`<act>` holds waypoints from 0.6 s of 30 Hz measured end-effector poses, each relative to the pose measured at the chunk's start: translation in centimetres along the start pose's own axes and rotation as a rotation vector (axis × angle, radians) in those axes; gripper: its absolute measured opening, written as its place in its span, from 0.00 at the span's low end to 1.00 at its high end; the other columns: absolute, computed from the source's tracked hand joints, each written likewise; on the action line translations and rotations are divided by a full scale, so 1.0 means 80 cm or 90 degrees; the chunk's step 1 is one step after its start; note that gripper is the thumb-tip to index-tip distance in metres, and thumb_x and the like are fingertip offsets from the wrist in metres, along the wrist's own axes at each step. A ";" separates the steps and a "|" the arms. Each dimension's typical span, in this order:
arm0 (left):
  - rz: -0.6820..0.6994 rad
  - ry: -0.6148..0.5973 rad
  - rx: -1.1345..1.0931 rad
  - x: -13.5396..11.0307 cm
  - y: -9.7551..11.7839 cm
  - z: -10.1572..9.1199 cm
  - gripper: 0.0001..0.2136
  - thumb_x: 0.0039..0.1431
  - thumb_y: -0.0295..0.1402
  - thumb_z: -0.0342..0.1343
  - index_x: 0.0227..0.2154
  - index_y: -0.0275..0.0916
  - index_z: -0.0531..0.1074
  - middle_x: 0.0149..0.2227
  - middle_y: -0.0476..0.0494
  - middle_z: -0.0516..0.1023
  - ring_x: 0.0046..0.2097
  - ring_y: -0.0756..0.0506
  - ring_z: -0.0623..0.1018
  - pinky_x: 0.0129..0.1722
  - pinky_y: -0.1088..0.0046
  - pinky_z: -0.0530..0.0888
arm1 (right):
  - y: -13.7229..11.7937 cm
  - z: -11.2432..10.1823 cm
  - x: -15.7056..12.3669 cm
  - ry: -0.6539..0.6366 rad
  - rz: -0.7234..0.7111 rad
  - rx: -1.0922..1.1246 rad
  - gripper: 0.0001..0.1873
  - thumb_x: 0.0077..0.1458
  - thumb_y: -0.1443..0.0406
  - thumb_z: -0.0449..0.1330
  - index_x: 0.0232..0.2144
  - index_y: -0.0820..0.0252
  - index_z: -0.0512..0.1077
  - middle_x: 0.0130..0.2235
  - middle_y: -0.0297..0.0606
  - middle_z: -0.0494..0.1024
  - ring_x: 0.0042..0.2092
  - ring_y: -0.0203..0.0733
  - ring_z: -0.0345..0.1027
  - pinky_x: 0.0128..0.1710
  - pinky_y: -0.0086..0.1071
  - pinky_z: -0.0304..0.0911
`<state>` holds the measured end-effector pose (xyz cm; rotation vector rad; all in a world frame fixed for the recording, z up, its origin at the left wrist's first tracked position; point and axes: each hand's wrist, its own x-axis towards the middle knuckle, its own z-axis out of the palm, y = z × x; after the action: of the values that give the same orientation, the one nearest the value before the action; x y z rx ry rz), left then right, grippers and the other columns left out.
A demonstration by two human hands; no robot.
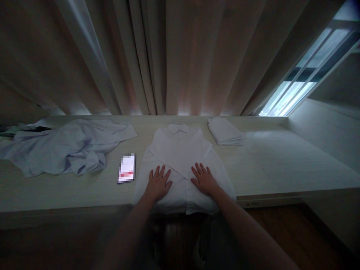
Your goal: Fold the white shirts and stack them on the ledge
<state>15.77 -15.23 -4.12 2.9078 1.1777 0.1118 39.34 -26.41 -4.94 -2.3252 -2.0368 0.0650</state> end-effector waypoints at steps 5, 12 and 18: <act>-0.003 -0.005 0.002 0.000 0.000 -0.001 0.26 0.58 0.47 0.37 0.58 0.48 0.52 0.63 0.45 0.46 0.63 0.38 0.42 0.57 0.51 0.40 | 0.000 0.000 -0.001 0.005 -0.001 -0.001 0.33 0.57 0.48 0.37 0.61 0.55 0.45 0.63 0.39 0.37 0.63 0.51 0.26 0.58 0.51 0.30; -0.006 0.002 -0.007 0.001 -0.001 0.003 0.26 0.58 0.48 0.37 0.58 0.49 0.52 0.63 0.46 0.46 0.63 0.38 0.42 0.58 0.52 0.40 | 0.000 0.001 0.000 -0.003 0.005 -0.003 0.34 0.57 0.48 0.37 0.61 0.55 0.45 0.63 0.39 0.37 0.63 0.51 0.27 0.58 0.51 0.30; 0.007 0.014 -0.011 0.000 -0.004 0.007 0.26 0.58 0.48 0.36 0.58 0.48 0.52 0.63 0.45 0.46 0.63 0.39 0.43 0.57 0.52 0.39 | 0.000 0.003 0.000 0.003 0.001 -0.006 0.33 0.57 0.48 0.37 0.61 0.55 0.45 0.64 0.39 0.36 0.63 0.51 0.26 0.58 0.51 0.29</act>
<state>15.60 -15.03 -4.68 2.9063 1.1583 0.1528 39.36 -26.39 -5.19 -2.3294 -2.0382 0.0512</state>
